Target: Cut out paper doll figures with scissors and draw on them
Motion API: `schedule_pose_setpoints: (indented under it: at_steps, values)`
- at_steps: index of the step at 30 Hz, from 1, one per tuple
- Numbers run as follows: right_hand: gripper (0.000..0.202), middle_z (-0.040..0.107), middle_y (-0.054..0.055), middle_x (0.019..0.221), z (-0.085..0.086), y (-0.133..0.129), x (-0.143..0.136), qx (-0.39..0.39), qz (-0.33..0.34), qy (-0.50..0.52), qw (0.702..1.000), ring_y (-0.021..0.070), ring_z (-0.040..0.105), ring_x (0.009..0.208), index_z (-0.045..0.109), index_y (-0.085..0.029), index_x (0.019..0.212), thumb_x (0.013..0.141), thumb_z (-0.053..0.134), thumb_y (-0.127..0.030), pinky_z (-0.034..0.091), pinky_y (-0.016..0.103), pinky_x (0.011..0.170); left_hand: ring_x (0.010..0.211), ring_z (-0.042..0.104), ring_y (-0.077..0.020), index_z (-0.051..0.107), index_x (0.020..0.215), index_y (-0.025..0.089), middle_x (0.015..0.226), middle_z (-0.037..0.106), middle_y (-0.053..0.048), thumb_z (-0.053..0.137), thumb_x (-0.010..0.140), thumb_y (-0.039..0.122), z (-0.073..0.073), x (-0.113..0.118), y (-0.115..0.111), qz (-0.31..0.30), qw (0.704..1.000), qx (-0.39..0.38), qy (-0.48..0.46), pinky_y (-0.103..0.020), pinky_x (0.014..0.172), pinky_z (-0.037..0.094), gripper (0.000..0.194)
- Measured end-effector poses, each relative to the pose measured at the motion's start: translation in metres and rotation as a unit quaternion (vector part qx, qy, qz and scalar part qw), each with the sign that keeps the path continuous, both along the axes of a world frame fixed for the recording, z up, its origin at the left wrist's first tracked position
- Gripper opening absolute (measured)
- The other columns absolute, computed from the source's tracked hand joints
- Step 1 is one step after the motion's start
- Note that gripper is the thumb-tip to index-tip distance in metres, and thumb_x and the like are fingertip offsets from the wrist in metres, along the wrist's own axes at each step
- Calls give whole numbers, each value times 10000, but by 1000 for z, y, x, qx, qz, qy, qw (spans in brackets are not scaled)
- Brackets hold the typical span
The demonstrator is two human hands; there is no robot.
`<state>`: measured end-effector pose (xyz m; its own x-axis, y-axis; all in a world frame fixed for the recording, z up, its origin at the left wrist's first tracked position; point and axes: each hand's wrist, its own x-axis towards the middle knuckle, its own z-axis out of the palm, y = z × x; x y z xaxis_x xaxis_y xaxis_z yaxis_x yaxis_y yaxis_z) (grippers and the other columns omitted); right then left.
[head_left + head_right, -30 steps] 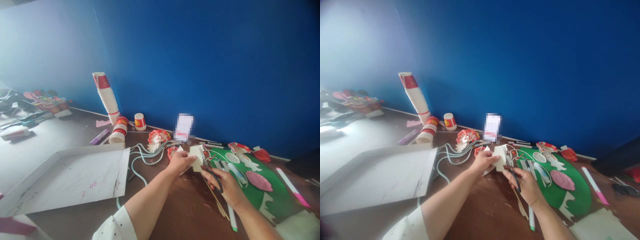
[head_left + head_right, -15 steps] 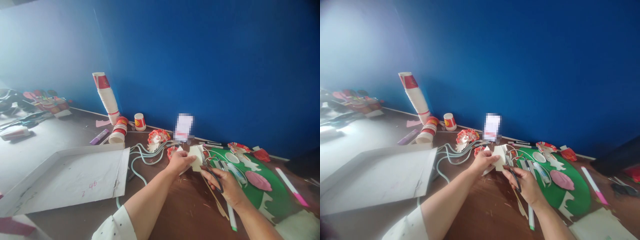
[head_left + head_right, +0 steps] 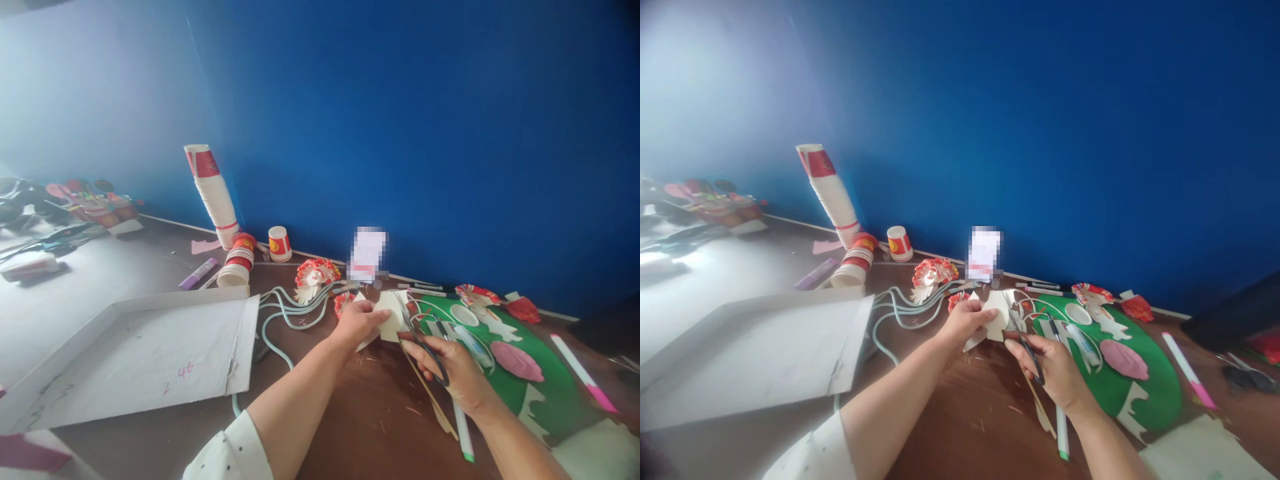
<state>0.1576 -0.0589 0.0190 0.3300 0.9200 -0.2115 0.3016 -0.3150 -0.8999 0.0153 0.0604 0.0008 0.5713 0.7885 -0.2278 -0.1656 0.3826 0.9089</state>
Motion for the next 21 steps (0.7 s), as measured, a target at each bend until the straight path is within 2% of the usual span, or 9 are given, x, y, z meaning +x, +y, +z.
schedule_pose_setpoints:
  at_steps: [6, 14, 21]
  values:
    - [491, 501, -37, 529, 6, 0, -2, -1, 6, -9, 1000, 125, 464, 510, 746, -180, 1012, 702, 673, -554, 406, 244, 495, 495, 446, -77, 617, 677, 135, 570, 540, 4, 776, 612, 417, 0, 0, 1, 7, 1000, 6, 10, -218, 521, 372, 330]
    - [496, 495, -32, 536, 13, -1, -7, 7, 11, -20, 1000, 127, 458, 505, 758, -182, 990, 698, 662, -571, 423, 257, 492, 520, 468, -90, 612, 667, 151, 580, 547, 3, 776, 610, 428, -3, 0, 4, 9, 999, 24, 23, -228, 549, 390, 327]
    - [473, 487, -40, 528, 16, -1, -7, 3, 1, -11, 1000, 109, 444, 498, 766, -182, 963, 681, 682, -552, 425, 235, 491, 559, 517, -111, 618, 702, 147, 625, 589, -21, 787, 589, 445, -2, 0, 4, 8, 1000, 5, 22, -235, 554, 410, 360]
